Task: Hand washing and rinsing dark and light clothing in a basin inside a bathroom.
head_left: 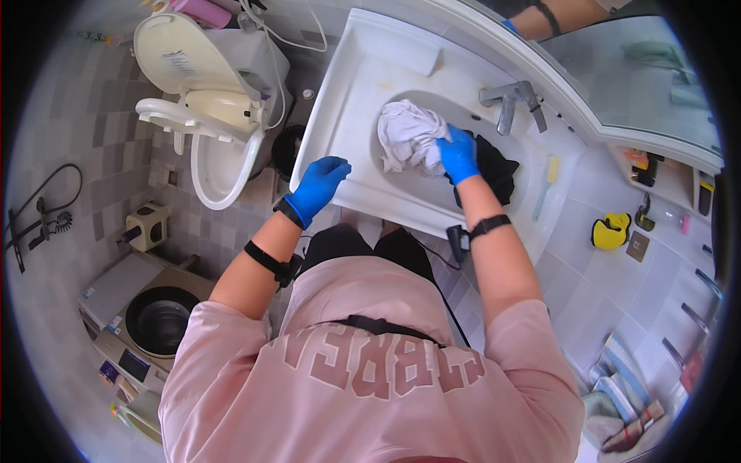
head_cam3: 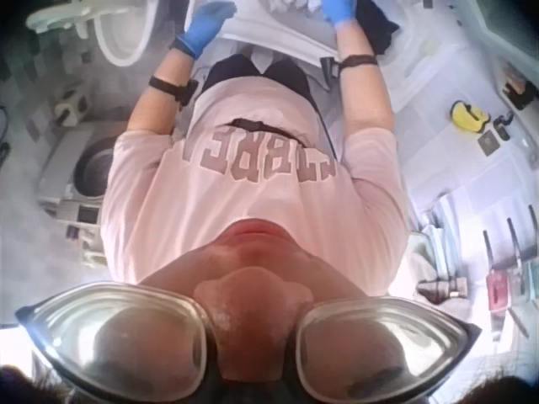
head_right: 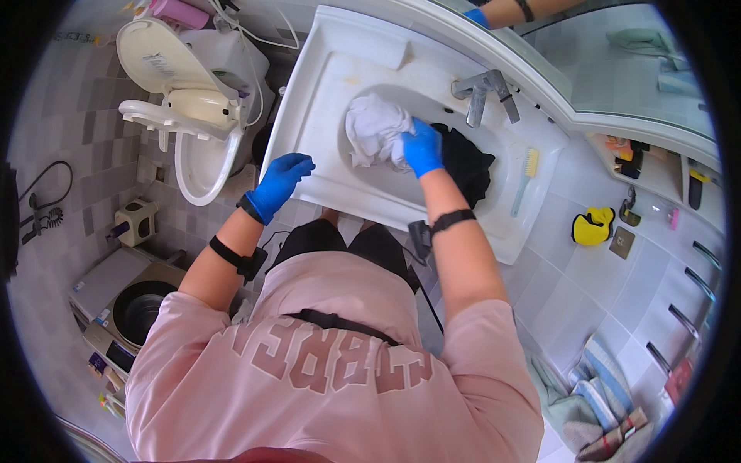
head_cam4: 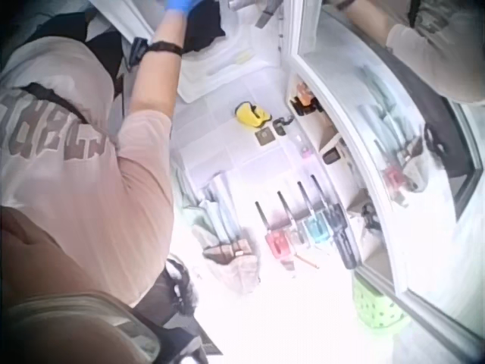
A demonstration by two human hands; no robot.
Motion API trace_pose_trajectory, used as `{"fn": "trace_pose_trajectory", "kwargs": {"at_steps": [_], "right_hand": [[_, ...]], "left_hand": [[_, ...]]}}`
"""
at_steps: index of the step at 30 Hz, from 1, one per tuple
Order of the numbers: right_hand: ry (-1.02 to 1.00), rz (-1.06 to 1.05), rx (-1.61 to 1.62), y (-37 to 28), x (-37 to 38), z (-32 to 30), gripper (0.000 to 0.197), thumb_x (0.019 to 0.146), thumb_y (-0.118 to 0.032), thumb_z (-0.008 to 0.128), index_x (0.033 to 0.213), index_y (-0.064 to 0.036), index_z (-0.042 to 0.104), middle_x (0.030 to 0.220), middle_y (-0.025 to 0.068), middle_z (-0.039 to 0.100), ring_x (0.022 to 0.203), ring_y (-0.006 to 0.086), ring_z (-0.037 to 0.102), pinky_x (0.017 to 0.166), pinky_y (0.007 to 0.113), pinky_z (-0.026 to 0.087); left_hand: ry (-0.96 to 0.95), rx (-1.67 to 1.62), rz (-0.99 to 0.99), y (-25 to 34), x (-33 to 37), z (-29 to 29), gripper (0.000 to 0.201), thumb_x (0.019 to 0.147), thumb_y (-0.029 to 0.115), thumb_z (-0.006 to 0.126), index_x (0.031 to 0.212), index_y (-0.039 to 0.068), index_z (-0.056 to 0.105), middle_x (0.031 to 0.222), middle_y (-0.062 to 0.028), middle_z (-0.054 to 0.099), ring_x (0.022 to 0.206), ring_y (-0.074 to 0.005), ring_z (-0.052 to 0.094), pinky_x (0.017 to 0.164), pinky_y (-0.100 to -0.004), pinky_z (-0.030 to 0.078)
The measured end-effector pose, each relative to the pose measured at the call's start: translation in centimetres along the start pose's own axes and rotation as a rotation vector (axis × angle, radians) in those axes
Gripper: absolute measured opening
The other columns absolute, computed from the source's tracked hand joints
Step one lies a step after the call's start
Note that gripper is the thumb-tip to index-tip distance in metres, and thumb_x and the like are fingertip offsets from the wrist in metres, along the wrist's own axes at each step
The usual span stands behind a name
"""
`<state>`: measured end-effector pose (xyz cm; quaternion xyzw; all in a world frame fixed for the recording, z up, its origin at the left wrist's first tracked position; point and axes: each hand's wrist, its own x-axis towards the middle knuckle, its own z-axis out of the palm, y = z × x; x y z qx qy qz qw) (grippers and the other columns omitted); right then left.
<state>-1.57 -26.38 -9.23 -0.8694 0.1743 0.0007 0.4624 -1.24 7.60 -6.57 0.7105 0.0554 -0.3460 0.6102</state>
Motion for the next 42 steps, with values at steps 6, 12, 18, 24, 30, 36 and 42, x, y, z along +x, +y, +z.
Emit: {"fn": "trace_pose_trajectory", "kwargs": {"at_steps": [6,12,18,24,30,36,42], "right_hand": [[0.084,-0.172,0.189,-12.8,-1.6,-9.6,0.026,0.089,0.002,0.065,0.114,0.0043,0.069,0.105,0.0078,0.072,0.097,0.0141,0.066,0.089,0.029,0.051],[0.227,-0.159,0.102,-22.7,-5.4,-17.5,0.030,0.088,-0.001,0.066,0.117,0.0060,0.067,0.106,0.0073,0.071,0.097,0.0142,0.064,0.089,0.028,0.050],[0.359,-0.214,0.080,-29.7,-8.4,-21.6,0.035,0.089,-0.002,0.067,0.123,0.0062,0.064,0.110,0.0083,0.069,0.099,0.0141,0.063,0.092,0.028,0.049],[0.429,-0.333,0.136,-33.7,-10.8,-25.0,0.041,0.090,-0.003,0.065,0.130,0.0047,0.058,0.121,0.0106,0.065,0.110,0.0162,0.061,0.100,0.029,0.045],[0.291,-0.424,-0.162,-28.1,-9.4,-24.2,0.045,0.090,-0.005,0.063,0.133,0.0018,0.055,0.129,0.0109,0.059,0.121,0.0202,0.055,0.108,0.033,0.040],[0.075,-0.138,0.122,-9.3,-5.0,-14.1,0.050,0.084,0.008,0.054,0.132,-0.0045,0.048,0.119,0.0109,0.058,0.111,0.0206,0.058,0.096,0.034,0.047],[-0.232,-0.118,-0.353,6.0,-0.8,-1.7,0.064,0.087,-0.011,0.065,0.145,-0.0079,0.039,0.143,0.0209,0.047,0.136,0.0376,0.044,0.110,0.047,0.041]], "left_hand": [[-0.103,-0.181,0.039,1.3,0.9,-1.4,0.033,0.097,0.025,0.063,0.115,-0.002,0.066,0.103,-0.0102,0.072,0.095,-0.0180,0.068,0.083,-0.0303,0.052],[-0.137,-0.214,0.033,3.7,1.8,-1.9,0.032,0.097,0.024,0.060,0.115,-0.002,0.066,0.106,-0.0108,0.073,0.097,-0.0188,0.069,0.083,-0.0307,0.051],[-0.134,-0.197,0.094,5.6,2.2,-1.2,0.037,0.090,0.024,0.071,0.113,-0.006,0.067,0.100,-0.0112,0.072,0.092,-0.0185,0.067,0.084,-0.0304,0.051],[-0.177,0.233,0.382,8.9,3.1,5.6,0.087,0.080,0.034,0.083,0.143,-0.008,0.041,0.135,-0.0240,0.057,0.118,-0.0293,0.061,0.101,-0.0360,0.049],[-0.372,0.106,0.206,10.5,5.3,13.4,0.098,0.078,0.040,0.084,0.148,-0.007,0.035,0.141,-0.0264,0.051,0.127,-0.0335,0.055,0.104,-0.0402,0.047],[-0.464,0.016,-0.059,5.0,8.4,15.3,0.032,0.098,0.027,0.060,0.105,-0.002,0.069,0.091,-0.0103,0.072,0.078,-0.0158,0.067,0.070,-0.0282,0.052],[-0.182,0.114,-0.082,1.1,6.6,15.5,0.024,0.096,0.018,0.061,0.101,-0.004,0.070,0.088,-0.0114,0.073,0.080,-0.0180,0.068,0.075,-0.0298,0.053]]}}
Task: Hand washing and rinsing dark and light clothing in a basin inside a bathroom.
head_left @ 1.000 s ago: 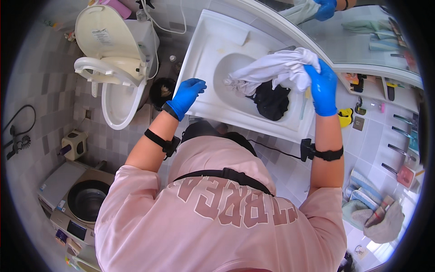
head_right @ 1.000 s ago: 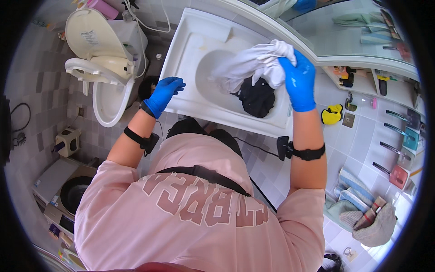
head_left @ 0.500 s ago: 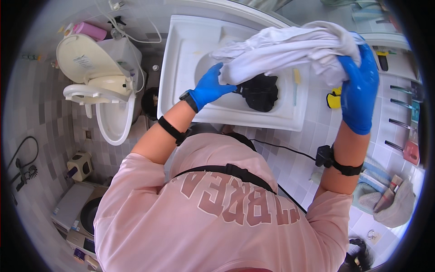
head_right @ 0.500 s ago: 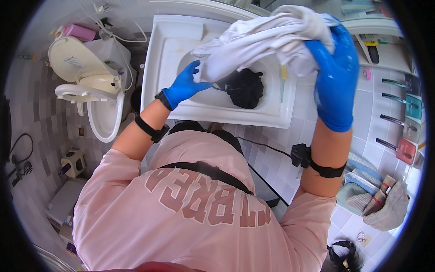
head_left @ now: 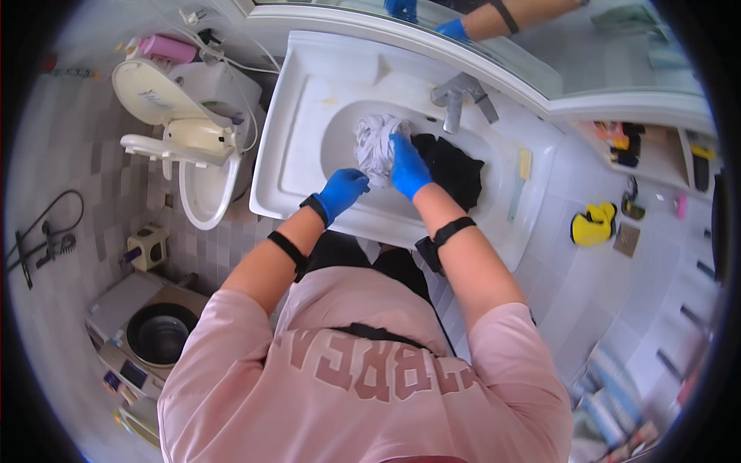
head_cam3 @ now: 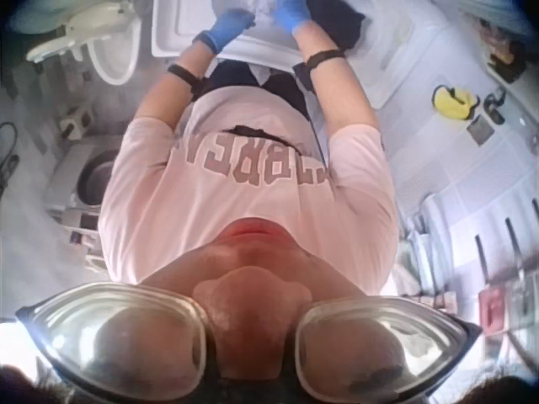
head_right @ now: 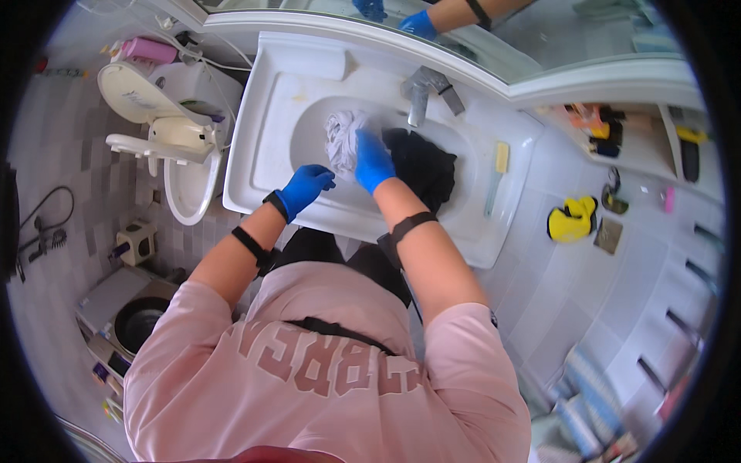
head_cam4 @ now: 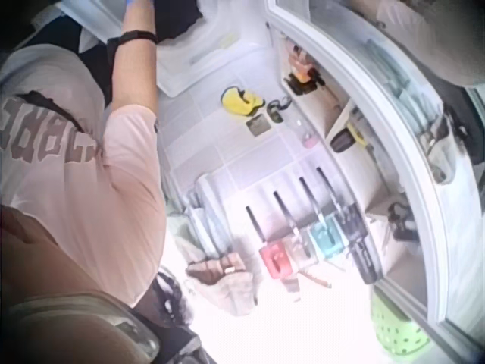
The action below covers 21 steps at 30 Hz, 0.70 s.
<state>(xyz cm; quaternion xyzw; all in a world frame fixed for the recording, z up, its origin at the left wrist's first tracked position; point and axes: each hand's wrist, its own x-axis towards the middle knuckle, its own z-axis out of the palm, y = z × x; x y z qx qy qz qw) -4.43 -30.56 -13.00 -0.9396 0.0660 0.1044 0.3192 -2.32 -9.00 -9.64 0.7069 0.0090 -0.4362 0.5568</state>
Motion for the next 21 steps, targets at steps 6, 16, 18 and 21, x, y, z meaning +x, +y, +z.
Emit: {"fn": "trace_pose_trajectory", "kwargs": {"at_steps": [6,16,18,21], "right_hand": [[-0.384,0.303,-0.487,-6.3,4.6,0.9,0.089,0.085,-0.027,0.074,0.155,-0.0351,0.020,0.158,0.0127,0.023,0.146,0.0445,0.024,0.110,0.062,0.035],[0.134,0.048,-0.128,-1.4,5.4,-0.1,0.058,0.071,-0.030,0.078,0.125,-0.0164,0.061,0.121,0.0184,0.060,0.111,0.0387,0.061,0.093,0.047,0.051],[0.139,0.018,-0.071,-3.4,6.0,-2.5,0.060,0.067,-0.029,0.083,0.121,-0.0136,0.063,0.115,0.0198,0.063,0.107,0.0394,0.063,0.091,0.047,0.052],[0.348,-0.070,0.151,-12.0,5.0,-7.1,0.058,0.065,-0.023,0.089,0.114,-0.0061,0.064,0.107,0.0193,0.069,0.100,0.0344,0.068,0.088,0.041,0.055]], "left_hand": [[0.187,-0.149,0.070,-1.7,-5.8,-1.5,0.026,0.097,0.014,0.063,0.112,-0.008,0.066,0.100,-0.0121,0.072,0.095,-0.0182,0.068,0.087,-0.0298,0.052],[0.238,-0.432,0.095,-2.4,-13.3,-7.8,0.024,0.097,0.015,0.062,0.110,-0.005,0.067,0.098,-0.0112,0.072,0.091,-0.0180,0.067,0.084,-0.0309,0.052],[0.210,-0.426,0.123,-3.3,-13.3,-9.3,0.026,0.098,0.017,0.062,0.111,-0.005,0.067,0.098,-0.0121,0.073,0.091,-0.0185,0.068,0.083,-0.0305,0.053],[0.198,-0.468,0.125,-4.2,-13.2,-11.6,0.025,0.097,0.019,0.063,0.105,-0.004,0.068,0.094,-0.0117,0.073,0.086,-0.0180,0.068,0.081,-0.0309,0.054]]}}
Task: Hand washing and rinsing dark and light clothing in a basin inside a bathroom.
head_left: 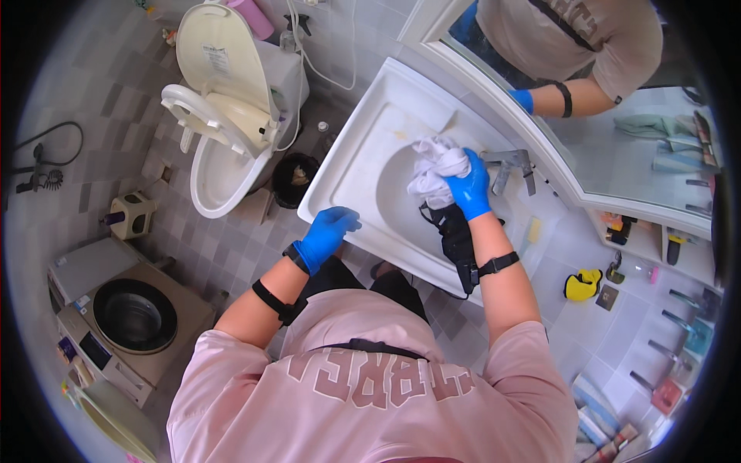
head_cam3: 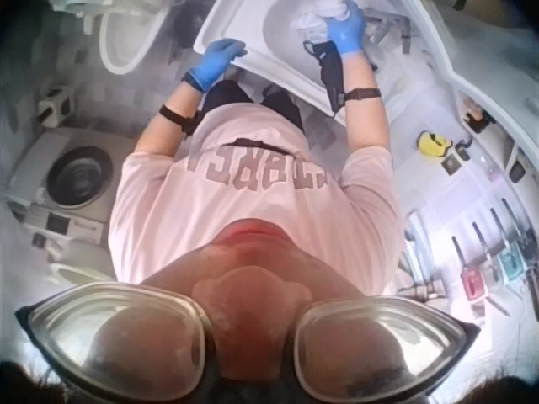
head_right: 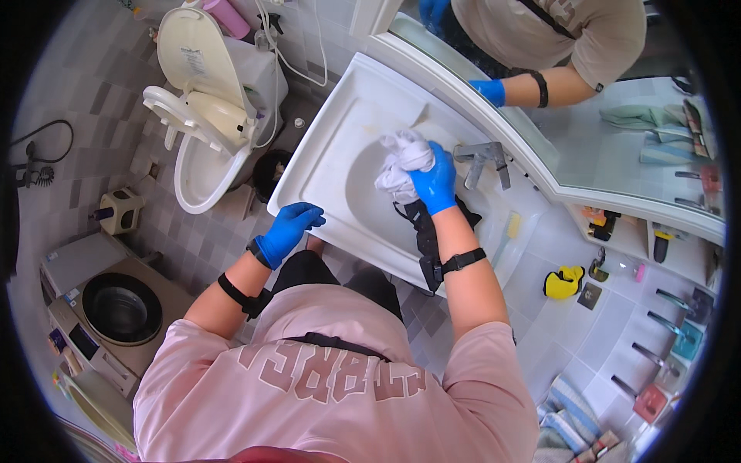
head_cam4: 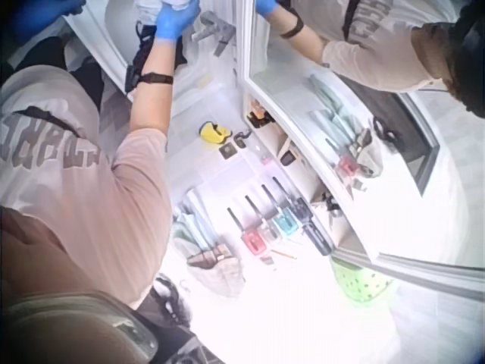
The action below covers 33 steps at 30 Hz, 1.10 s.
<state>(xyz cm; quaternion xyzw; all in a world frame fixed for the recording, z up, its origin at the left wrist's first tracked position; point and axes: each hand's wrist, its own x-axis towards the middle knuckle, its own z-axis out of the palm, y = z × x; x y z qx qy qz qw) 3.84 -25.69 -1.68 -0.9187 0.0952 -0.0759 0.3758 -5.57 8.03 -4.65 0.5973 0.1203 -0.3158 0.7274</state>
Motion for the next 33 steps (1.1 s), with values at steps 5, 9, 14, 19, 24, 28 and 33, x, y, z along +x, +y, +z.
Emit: {"fn": "trace_pose_trajectory", "kwargs": {"at_steps": [5,9,14,19,24,28,33], "right_hand": [[0.056,-0.072,0.091,-6.1,4.8,-0.9,0.066,0.064,-0.023,0.091,0.120,-0.0031,0.063,0.112,0.0192,0.070,0.103,0.0328,0.068,0.092,0.040,0.053],[-0.006,0.055,0.091,-5.9,8.3,3.4,0.077,0.062,-0.030,0.091,0.127,-0.0020,0.060,0.126,0.0248,0.064,0.113,0.0389,0.064,0.095,0.043,0.052],[-0.250,0.174,0.017,-2.5,7.9,9.7,0.109,0.072,-0.041,0.082,0.155,-0.0027,0.022,0.148,0.0315,0.042,0.136,0.0446,0.044,0.112,0.047,0.040],[-0.055,-0.080,-0.363,2.4,0.2,9.0,0.078,0.087,-0.033,0.068,0.151,-0.0073,0.032,0.152,0.0255,0.039,0.138,0.0425,0.041,0.113,0.049,0.037],[-0.427,0.528,-0.766,7.4,-8.3,0.4,0.083,0.083,-0.041,0.074,0.152,-0.0164,0.035,0.159,0.0200,0.029,0.142,0.0401,0.036,0.108,0.058,0.038],[-0.421,0.887,-0.954,11.0,-12.9,-4.3,0.108,0.068,-0.043,0.088,0.155,-0.0307,0.025,0.161,0.0138,0.019,0.139,0.0450,0.036,0.103,0.066,0.043],[-0.234,0.811,-0.785,16.6,-13.1,-4.7,0.076,0.076,-0.030,0.080,0.144,-0.0267,0.046,0.154,0.0146,0.035,0.131,0.0405,0.049,0.102,0.050,0.050]], "left_hand": [[-0.033,-0.001,0.007,2.4,0.7,-2.1,0.027,0.097,0.020,0.062,0.106,-0.004,0.068,0.093,-0.0123,0.073,0.086,-0.0180,0.068,0.079,-0.0304,0.054],[-0.028,-0.015,0.004,4.1,1.2,-3.0,0.028,0.097,0.021,0.063,0.108,-0.005,0.068,0.094,-0.0124,0.073,0.084,-0.0180,0.068,0.079,-0.0309,0.054],[-0.026,0.066,0.000,3.7,1.9,-4.1,0.028,0.097,0.020,0.061,0.109,-0.004,0.069,0.093,-0.0111,0.074,0.086,-0.0173,0.069,0.079,-0.0299,0.053],[-0.066,0.163,-0.055,5.0,2.7,-3.4,0.028,0.097,0.022,0.060,0.111,-0.001,0.070,0.094,-0.0098,0.074,0.089,-0.0168,0.069,0.081,-0.0293,0.051],[-0.128,0.190,-0.071,5.5,4.3,-1.2,0.027,0.096,0.022,0.063,0.108,-0.001,0.070,0.093,-0.0099,0.074,0.086,-0.0163,0.068,0.078,-0.0291,0.050],[-0.182,0.272,-0.091,5.7,4.4,-0.2,0.027,0.098,0.021,0.059,0.111,0.000,0.070,0.096,-0.0091,0.074,0.089,-0.0162,0.068,0.082,-0.0292,0.050],[-0.212,0.338,-0.124,6.2,4.8,0.2,0.029,0.099,0.022,0.057,0.112,-0.001,0.069,0.097,-0.0090,0.073,0.091,-0.0159,0.067,0.083,-0.0291,0.050]]}}
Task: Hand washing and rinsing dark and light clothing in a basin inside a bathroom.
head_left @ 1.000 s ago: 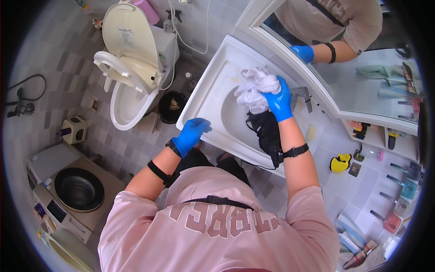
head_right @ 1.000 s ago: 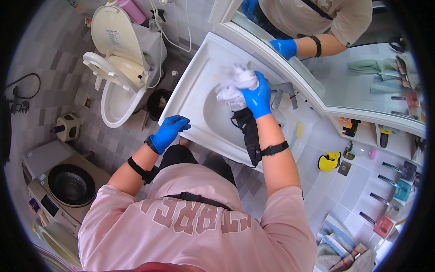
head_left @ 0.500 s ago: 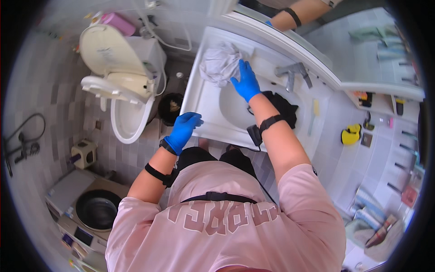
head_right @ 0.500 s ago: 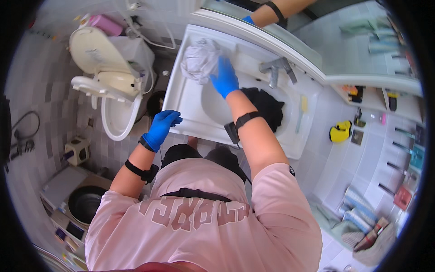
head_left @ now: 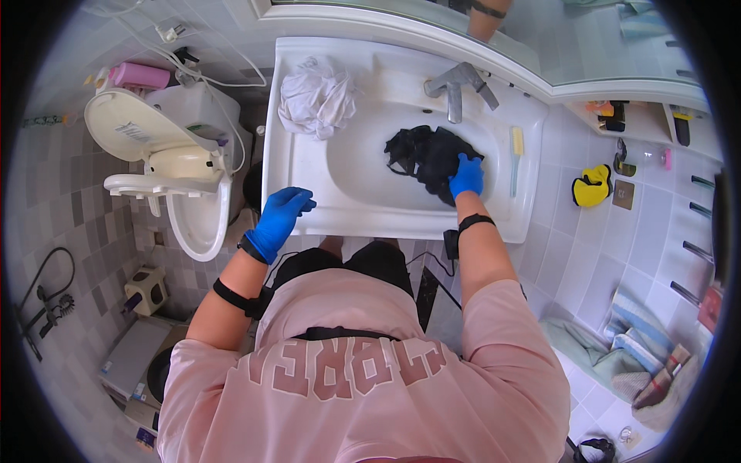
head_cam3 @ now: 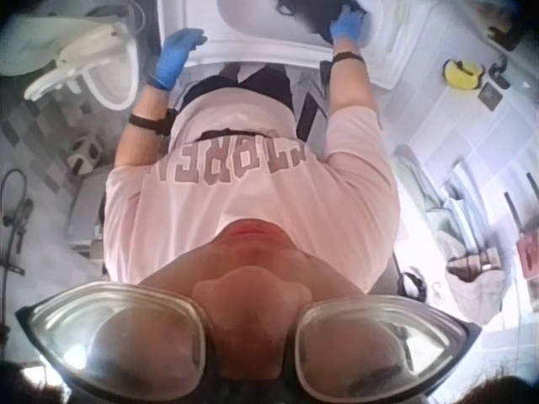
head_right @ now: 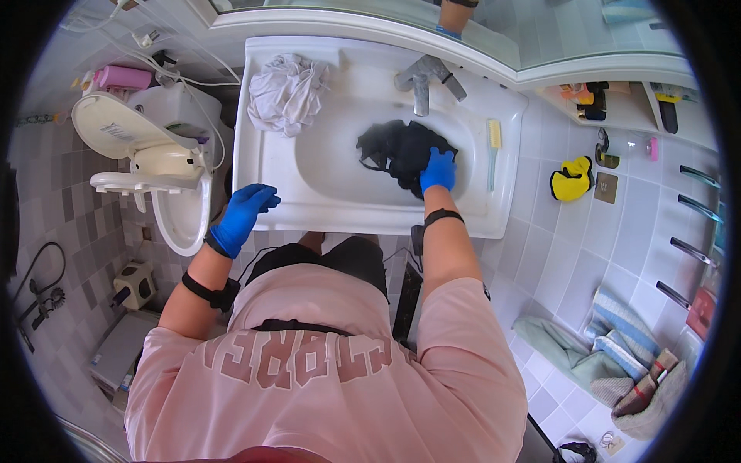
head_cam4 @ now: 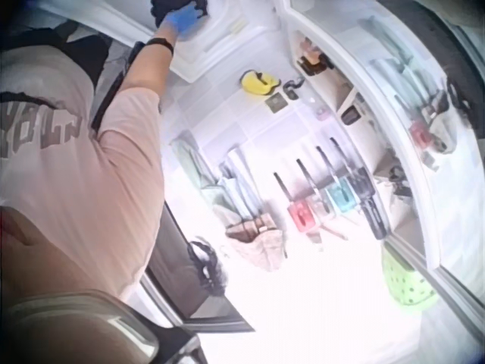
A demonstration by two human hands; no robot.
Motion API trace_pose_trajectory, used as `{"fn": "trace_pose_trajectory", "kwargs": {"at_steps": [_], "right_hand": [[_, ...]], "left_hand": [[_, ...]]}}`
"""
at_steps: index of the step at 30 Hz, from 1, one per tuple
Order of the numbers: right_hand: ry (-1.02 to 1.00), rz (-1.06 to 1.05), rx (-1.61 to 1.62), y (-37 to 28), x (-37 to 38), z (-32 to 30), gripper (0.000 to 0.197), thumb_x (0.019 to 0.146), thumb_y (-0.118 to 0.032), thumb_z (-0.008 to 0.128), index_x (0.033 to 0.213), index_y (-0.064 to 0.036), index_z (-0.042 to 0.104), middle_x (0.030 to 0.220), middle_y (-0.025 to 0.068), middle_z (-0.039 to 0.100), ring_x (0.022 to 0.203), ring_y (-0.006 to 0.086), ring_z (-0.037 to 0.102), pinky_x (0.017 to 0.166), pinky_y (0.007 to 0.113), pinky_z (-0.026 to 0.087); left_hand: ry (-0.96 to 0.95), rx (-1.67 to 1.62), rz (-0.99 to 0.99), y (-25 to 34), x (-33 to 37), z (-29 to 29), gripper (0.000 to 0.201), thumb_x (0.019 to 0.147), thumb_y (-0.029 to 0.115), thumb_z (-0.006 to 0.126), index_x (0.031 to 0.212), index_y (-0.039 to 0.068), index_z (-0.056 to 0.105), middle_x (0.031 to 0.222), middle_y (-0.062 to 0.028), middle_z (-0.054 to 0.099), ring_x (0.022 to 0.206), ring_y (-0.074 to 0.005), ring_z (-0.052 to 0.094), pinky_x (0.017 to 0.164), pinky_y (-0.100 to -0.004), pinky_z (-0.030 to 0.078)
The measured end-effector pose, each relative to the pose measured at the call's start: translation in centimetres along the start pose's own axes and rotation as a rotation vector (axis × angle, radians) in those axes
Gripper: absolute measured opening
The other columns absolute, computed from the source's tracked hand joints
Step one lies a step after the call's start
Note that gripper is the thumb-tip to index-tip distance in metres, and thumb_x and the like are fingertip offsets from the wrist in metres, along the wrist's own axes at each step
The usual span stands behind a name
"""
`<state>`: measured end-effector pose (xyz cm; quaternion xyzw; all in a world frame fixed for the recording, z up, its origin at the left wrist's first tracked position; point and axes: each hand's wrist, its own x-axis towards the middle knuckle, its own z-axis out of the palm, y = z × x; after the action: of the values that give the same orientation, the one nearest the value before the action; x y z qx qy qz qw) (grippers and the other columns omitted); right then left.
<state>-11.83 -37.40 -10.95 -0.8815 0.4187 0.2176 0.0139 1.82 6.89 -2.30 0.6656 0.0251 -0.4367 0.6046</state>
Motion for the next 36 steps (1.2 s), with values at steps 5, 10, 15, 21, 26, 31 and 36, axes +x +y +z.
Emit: {"fn": "trace_pose_trajectory", "kwargs": {"at_steps": [5,10,15,21,26,31,36], "right_hand": [[0.244,-0.084,0.146,0.4,0.4,-1.8,0.036,0.082,-0.018,0.072,0.118,-0.0150,0.070,0.129,0.0166,0.062,0.114,0.0365,0.062,0.098,0.044,0.051],[0.359,-0.299,0.392,-1.3,-3.1,-8.7,0.031,0.082,-0.022,0.071,0.111,-0.0110,0.072,0.111,0.0186,0.068,0.103,0.0389,0.065,0.091,0.047,0.052],[0.292,-0.423,0.635,-4.7,-5.6,-10.8,0.032,0.081,-0.025,0.074,0.105,-0.0060,0.072,0.104,0.0219,0.070,0.098,0.0415,0.066,0.085,0.046,0.053],[0.221,-0.546,0.484,-11.2,-6.2,-4.6,0.061,0.081,-0.036,0.077,0.126,0.0014,0.061,0.118,0.0274,0.065,0.110,0.0415,0.063,0.095,0.045,0.051],[0.043,-0.380,0.485,-9.5,-4.0,-2.1,0.053,0.085,-0.038,0.071,0.128,-0.0087,0.060,0.131,0.0256,0.058,0.120,0.0417,0.057,0.101,0.049,0.047],[-0.019,0.000,0.306,-1.8,-0.3,1.1,0.058,0.085,-0.030,0.073,0.137,-0.0134,0.055,0.136,0.0255,0.055,0.117,0.0443,0.058,0.100,0.048,0.049],[-0.059,0.078,0.103,-0.9,0.3,1.6,0.099,0.065,-0.036,0.089,0.147,-0.0232,0.035,0.161,0.0188,0.022,0.136,0.0457,0.042,0.104,0.052,0.048]], "left_hand": [[0.008,-0.045,0.026,0.7,0.8,0.5,0.029,0.097,0.023,0.061,0.107,-0.003,0.070,0.091,-0.0093,0.074,0.085,-0.0153,0.067,0.077,-0.0288,0.050],[-0.016,-0.086,0.045,0.4,1.4,0.3,0.029,0.097,0.022,0.059,0.108,-0.003,0.070,0.093,-0.0103,0.074,0.086,-0.0165,0.068,0.077,-0.0292,0.050],[-0.005,-0.085,0.022,1.1,1.1,0.7,0.028,0.097,0.023,0.060,0.107,-0.002,0.070,0.094,-0.0101,0.075,0.088,-0.0173,0.068,0.078,-0.0293,0.050],[0.007,-0.085,0.000,0.3,0.0,0.9,0.028,0.096,0.023,0.061,0.107,-0.001,0.070,0.093,-0.0095,0.074,0.087,-0.0166,0.068,0.078,-0.0292,0.050],[0.068,-0.040,-0.012,0.0,-1.0,0.5,0.028,0.096,0.023,0.061,0.107,-0.001,0.070,0.094,-0.0091,0.074,0.087,-0.0159,0.068,0.080,-0.0285,0.050],[0.094,0.012,-0.031,-0.8,-1.8,0.7,0.028,0.096,0.024,0.061,0.106,-0.001,0.069,0.093,-0.0090,0.074,0.087,-0.0158,0.068,0.081,-0.0286,0.049],[0.097,0.065,-0.077,-2.3,-1.6,1.6,0.027,0.097,0.023,0.061,0.107,-0.001,0.069,0.093,-0.0084,0.074,0.089,-0.0156,0.067,0.079,-0.0285,0.049]]}}
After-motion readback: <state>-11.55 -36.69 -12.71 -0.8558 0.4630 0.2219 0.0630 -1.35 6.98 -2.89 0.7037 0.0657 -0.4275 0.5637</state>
